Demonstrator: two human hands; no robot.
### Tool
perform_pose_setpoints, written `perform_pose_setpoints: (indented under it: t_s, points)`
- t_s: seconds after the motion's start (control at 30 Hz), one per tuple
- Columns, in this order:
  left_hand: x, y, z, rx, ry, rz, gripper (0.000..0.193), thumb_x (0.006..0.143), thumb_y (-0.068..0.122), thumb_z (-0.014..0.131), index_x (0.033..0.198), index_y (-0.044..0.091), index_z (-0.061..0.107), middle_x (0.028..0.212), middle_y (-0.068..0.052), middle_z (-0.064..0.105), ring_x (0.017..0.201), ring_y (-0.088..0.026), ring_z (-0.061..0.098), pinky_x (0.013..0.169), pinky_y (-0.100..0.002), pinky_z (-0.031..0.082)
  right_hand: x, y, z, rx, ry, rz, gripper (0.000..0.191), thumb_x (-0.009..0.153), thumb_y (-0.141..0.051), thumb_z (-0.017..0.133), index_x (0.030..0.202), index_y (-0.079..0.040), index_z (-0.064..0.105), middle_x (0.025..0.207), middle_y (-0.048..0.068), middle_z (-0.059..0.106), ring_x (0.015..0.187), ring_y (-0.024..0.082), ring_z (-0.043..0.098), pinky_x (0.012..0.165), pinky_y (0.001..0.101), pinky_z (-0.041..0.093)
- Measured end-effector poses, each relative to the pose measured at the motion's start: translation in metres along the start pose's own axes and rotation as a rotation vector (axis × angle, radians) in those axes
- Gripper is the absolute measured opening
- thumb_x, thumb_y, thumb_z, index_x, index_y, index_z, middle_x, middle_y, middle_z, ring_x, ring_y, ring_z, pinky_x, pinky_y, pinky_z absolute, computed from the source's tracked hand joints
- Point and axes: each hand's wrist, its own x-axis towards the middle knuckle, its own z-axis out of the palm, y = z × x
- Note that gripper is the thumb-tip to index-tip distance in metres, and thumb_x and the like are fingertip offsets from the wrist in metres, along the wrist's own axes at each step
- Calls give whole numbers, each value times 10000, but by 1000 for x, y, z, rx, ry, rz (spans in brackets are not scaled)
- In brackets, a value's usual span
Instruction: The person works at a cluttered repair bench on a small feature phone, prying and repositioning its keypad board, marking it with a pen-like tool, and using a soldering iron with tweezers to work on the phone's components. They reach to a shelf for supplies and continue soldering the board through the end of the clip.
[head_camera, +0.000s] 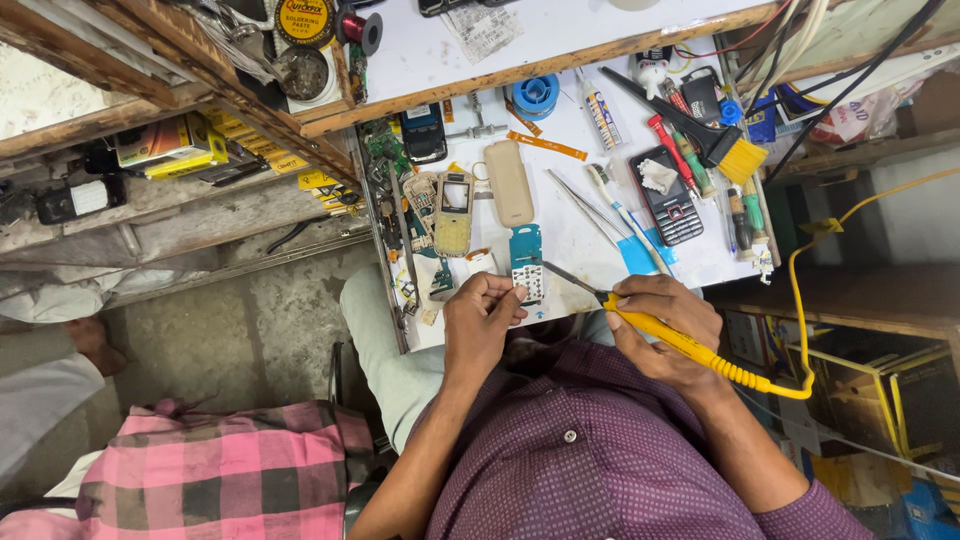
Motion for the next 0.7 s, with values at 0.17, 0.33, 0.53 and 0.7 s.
perform_pose_setpoints:
  t_s: [0.17, 0.33, 0.53, 0.7]
  points:
    - [0, 1, -1, 13, -4, 7, 150, 936, 67, 712, 994, -63, 669, 851, -107, 738, 697, -127, 731, 605, -251, 609, 1, 1, 1, 8, -2, -8, 165, 842, -8, 786, 944, -3, 657, 989, 161, 736, 897, 242, 760, 801, 324, 629]
    - [-1, 0, 0, -1, -7, 4, 152, 938, 65, 714, 993, -68, 666, 849, -110, 734, 696, -129, 727, 604, -252, 607, -1, 2, 0, 3, -4, -5, 162, 849, -16, 789, 944, -6, 658, 984, 158, 738, 892, 240, 761, 796, 320, 628]
    - [0, 0, 0, 5, -4, 12, 158, 936, 71, 719, 987, -68, 666, 845, -107, 733, 692, -126, 725, 602, -250, 606, -1, 2, 1, -8, 6, -16, 157, 845, -19, 789, 942, -5, 666, 979, 158, 737, 895, 246, 760, 797, 324, 629]
    - [-1, 1, 0, 5, 0, 9, 152, 938, 69, 716, 979, -70, 669, 836, -108, 735, 687, -127, 724, 604, -249, 603, 0, 3, 1, 8, 6, -21, 159, 844, -15, 791, 939, -7, 663, 977, 159, 737, 882, 238, 761, 780, 315, 628]
